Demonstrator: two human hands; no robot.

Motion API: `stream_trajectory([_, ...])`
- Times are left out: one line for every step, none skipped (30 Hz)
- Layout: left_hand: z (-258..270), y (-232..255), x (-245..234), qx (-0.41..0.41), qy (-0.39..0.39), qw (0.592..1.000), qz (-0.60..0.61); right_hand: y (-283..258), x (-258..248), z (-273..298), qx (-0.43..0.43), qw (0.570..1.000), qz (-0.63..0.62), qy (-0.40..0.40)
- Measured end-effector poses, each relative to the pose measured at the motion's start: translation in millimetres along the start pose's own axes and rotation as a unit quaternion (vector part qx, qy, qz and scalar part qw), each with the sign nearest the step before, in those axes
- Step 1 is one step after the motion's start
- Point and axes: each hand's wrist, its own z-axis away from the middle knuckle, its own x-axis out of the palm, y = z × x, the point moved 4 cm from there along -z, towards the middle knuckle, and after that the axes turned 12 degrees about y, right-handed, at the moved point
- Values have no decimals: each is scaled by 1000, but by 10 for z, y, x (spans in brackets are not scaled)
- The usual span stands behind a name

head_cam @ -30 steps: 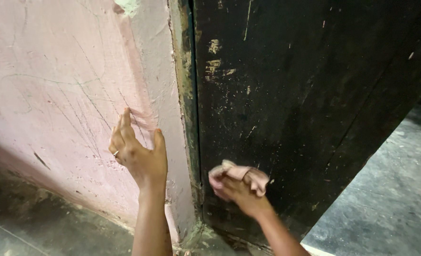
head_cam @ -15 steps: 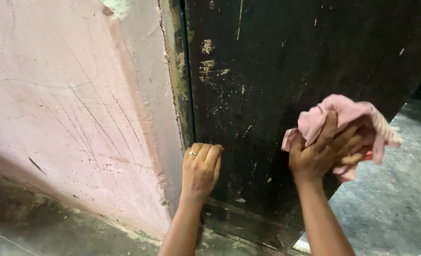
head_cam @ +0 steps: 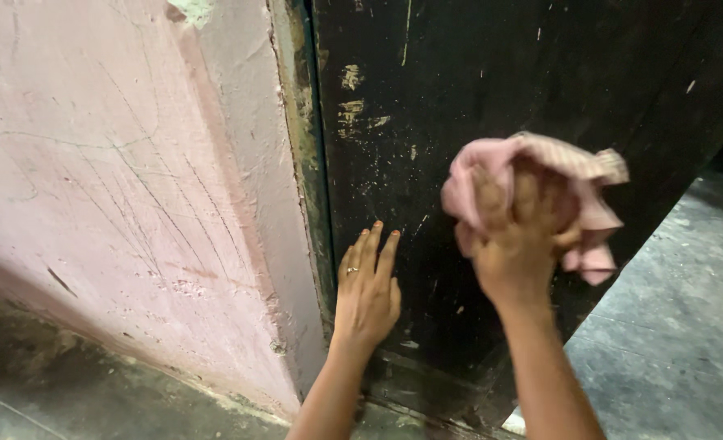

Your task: The person wipes the surface of a dark wooden door with a pink cloth, rubbing the upper and lower sections repeatedly by hand.

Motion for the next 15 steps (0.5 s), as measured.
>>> stream_trajectory([5,5,14,1,0,1000,0,101,-44,-79,33,999,-12,4])
stream_trajectory([10,4,33,-2,-8,1000,-6,211,-130,-105,55,998,15,23])
stream_trajectory([18,5,49,-6,-14,1000,-12,316,-199,-116,76,995,42,41])
stream_trajectory([25,6,55,-6,-14,1000,-11,362,-222,-92,76,995,43,41])
stream_trajectory([31,9,63,-5,-16,1000,-12,457,-273,-28,161,982,73,72])
stream_trajectory([35,15,71,-4,-17,1000,-13,536,-312,43,244,959,102,104])
stream_trajectory([33,19,76,-3,-17,1000,-12,529,-293,78,244,959,102,105])
stream_trajectory([29,24,81,-2,-16,1000,-15,513,-271,121,265,953,82,123])
stream_trajectory([21,29,84,-2,-16,1000,-18,488,-239,153,287,945,61,141])
stream_trajectory([12,36,86,-1,-16,1000,-18,442,-191,162,287,945,62,142])
stream_trajectory([6,45,91,-4,-20,1000,-19,369,-123,155,262,955,64,123])
stream_trajectory([2,54,96,-7,-24,999,-20,288,-59,151,237,964,65,104])
stream_trajectory([2,68,99,-8,-24,999,-20,165,-14,141,172,979,19,111])
stream_trajectory([0,79,99,-11,-16,1000,-18,35,23,140,106,987,-28,118])
stream_trajectory([2,88,103,-15,-9,1000,-16,-66,78,159,79,991,-69,80])
